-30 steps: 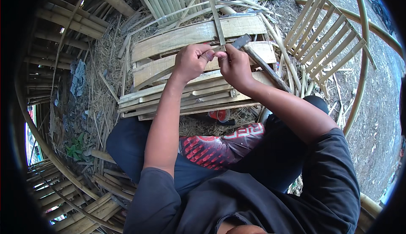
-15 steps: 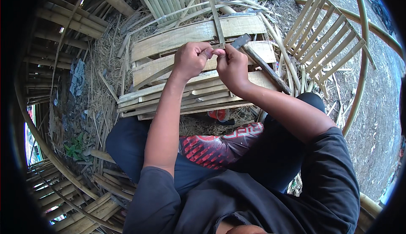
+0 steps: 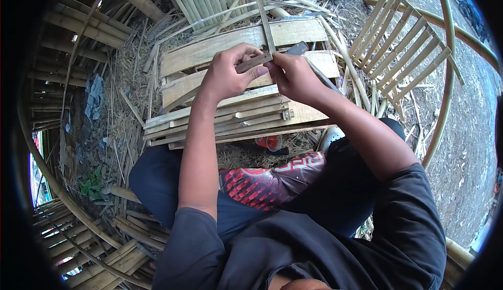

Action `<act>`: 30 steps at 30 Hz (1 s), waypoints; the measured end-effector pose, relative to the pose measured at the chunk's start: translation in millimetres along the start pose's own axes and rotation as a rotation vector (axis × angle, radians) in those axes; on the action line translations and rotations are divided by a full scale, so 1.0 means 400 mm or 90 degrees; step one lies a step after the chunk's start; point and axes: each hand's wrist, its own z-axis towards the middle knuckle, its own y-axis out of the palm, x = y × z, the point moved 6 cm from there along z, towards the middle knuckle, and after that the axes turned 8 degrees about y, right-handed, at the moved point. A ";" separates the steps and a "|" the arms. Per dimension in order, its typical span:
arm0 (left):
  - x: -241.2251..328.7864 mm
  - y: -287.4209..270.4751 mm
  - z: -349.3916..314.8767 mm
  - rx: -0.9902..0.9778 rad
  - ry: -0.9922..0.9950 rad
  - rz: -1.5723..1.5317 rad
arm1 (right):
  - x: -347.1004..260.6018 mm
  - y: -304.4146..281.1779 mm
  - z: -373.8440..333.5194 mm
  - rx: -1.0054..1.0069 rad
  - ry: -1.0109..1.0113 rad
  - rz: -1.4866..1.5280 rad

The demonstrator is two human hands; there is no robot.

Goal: The person constructs a bamboo chair by hammering nails into thin bamboo slats to secure them to a frame and then uses a blade to trim a small bamboo piece.

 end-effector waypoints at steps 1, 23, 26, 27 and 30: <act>0.021 -0.015 -0.006 0.062 0.024 0.060 | -0.018 0.000 0.003 -0.001 -0.067 -0.025; -0.006 -0.007 0.010 0.045 0.097 0.181 | -0.025 -0.029 0.034 -0.034 -0.170 -0.041; 0.003 0.008 0.018 0.055 0.094 0.213 | -0.010 -0.026 0.033 -0.020 -0.167 -0.098; 0.008 0.013 0.022 0.067 0.095 0.190 | -0.004 -0.025 0.033 -0.024 -0.159 -0.135; 0.012 0.017 0.024 0.068 0.110 0.149 | 0.017 -0.025 0.038 -0.101 -0.100 -0.142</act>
